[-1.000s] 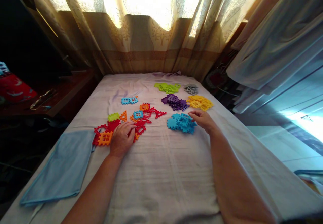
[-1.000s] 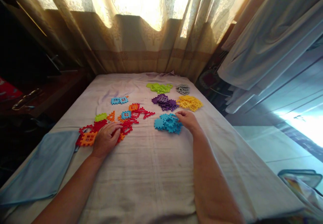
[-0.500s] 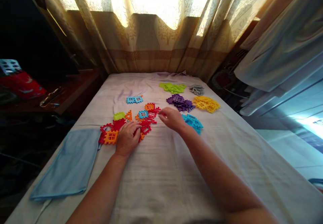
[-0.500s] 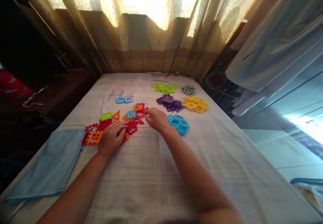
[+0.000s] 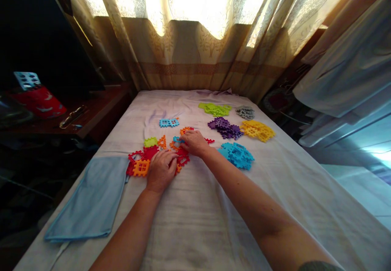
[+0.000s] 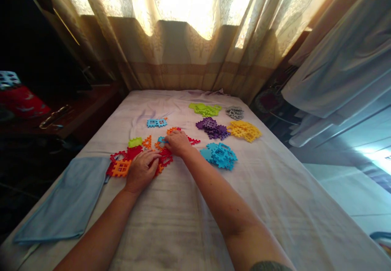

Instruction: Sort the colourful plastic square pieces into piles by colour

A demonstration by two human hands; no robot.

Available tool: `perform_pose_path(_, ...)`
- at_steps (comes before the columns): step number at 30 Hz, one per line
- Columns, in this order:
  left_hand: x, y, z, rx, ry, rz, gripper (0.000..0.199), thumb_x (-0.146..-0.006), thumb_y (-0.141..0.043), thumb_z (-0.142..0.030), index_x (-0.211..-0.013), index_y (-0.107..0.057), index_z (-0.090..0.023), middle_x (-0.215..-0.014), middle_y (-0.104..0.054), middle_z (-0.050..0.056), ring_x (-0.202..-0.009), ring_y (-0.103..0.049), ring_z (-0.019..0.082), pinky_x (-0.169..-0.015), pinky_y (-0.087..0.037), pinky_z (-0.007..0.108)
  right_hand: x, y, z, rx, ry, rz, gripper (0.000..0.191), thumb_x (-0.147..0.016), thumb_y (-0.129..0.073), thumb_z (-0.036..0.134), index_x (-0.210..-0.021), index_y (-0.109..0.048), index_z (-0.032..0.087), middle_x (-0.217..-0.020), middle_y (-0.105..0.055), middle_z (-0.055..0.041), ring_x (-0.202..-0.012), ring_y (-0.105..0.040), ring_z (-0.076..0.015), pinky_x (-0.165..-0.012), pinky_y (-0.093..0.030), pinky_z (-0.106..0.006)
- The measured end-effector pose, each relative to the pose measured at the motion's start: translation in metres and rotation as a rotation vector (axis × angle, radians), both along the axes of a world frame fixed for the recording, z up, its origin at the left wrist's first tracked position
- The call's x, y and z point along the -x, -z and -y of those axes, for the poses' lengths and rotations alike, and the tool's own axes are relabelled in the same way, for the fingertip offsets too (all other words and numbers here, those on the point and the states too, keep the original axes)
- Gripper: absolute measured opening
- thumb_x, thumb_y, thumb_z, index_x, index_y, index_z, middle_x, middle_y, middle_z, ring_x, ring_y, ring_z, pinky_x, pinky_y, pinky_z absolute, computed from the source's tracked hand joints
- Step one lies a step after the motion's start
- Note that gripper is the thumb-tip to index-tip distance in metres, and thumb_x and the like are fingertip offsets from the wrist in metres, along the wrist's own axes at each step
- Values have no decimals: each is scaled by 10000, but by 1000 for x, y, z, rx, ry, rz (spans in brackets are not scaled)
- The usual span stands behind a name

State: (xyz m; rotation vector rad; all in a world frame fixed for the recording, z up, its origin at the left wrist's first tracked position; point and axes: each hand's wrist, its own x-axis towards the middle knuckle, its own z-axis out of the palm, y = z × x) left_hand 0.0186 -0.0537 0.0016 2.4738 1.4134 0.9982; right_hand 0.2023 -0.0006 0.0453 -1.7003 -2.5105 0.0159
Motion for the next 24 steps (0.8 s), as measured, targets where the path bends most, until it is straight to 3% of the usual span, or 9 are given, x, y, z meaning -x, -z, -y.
perform_pose_path(3,0,1,0,2,8,-4,227,-888,-514,-231,-956,-730,-246,-1072,-754,51,-1109,-645,251,-1041,-469,486,-3,-2,4,-55,54,-92,281,-955,-477,286,-1017,-729,178,-1095,-728,-119,-1067,-616,-225,-959,-406,-331)
perform_pose_path(6,1,2,-1,5,7,-7,235,-887,-510,-234,-955,-734,-251,-1067,-755,55,-1116,-642,252,-1046,-466,492,-20,-5,15,-139,212,-314,281,-953,-465,277,-1017,-723,184,-1059,-733,-104,-990,-639,-198,-917,-436,-299)
perform_pose_path(10,1,1,-1,-2,0,-14,232,-877,-515,-232,-958,-732,-255,-1068,-755,49,-1119,-643,243,-1041,-473,468,-73,-5,40,-129,440,-743,340,-881,-525,350,-1125,-678,170,-848,-718,-51,-727,-633,-167,-714,-491,-277)
perform_pose_path(14,1,1,-2,-24,3,-12,228,-882,-505,-248,-941,-725,-255,-1060,-758,45,-1093,-657,237,-1019,-490,450,-137,-6,71,-55,610,-1079,365,-738,-611,443,-960,-689,163,-732,-669,-17,-599,-580,-140,-588,-485,-261)
perform_pose_path(18,2,2,-4,-24,11,-15,237,-893,-489,-266,-943,-720,-248,-1060,-759,47,-1086,-661,243,-1032,-479,461,-173,-10,95,69,752,-1158,315,-662,-641,400,-866,-700,167,-643,-617,11,-543,-540,-108,-505,-420,-213)
perform_pose_path(24,3,3,-5,-33,19,-39,256,-891,-474,-268,-947,-722,-239,-1071,-756,59,-1097,-655,254,-1027,-480,470,-183,-4,101,219,769,-1015,214,-705,-581,307,-809,-721,184,-628,-628,19,-545,-540,-104,-516,-420,-202)
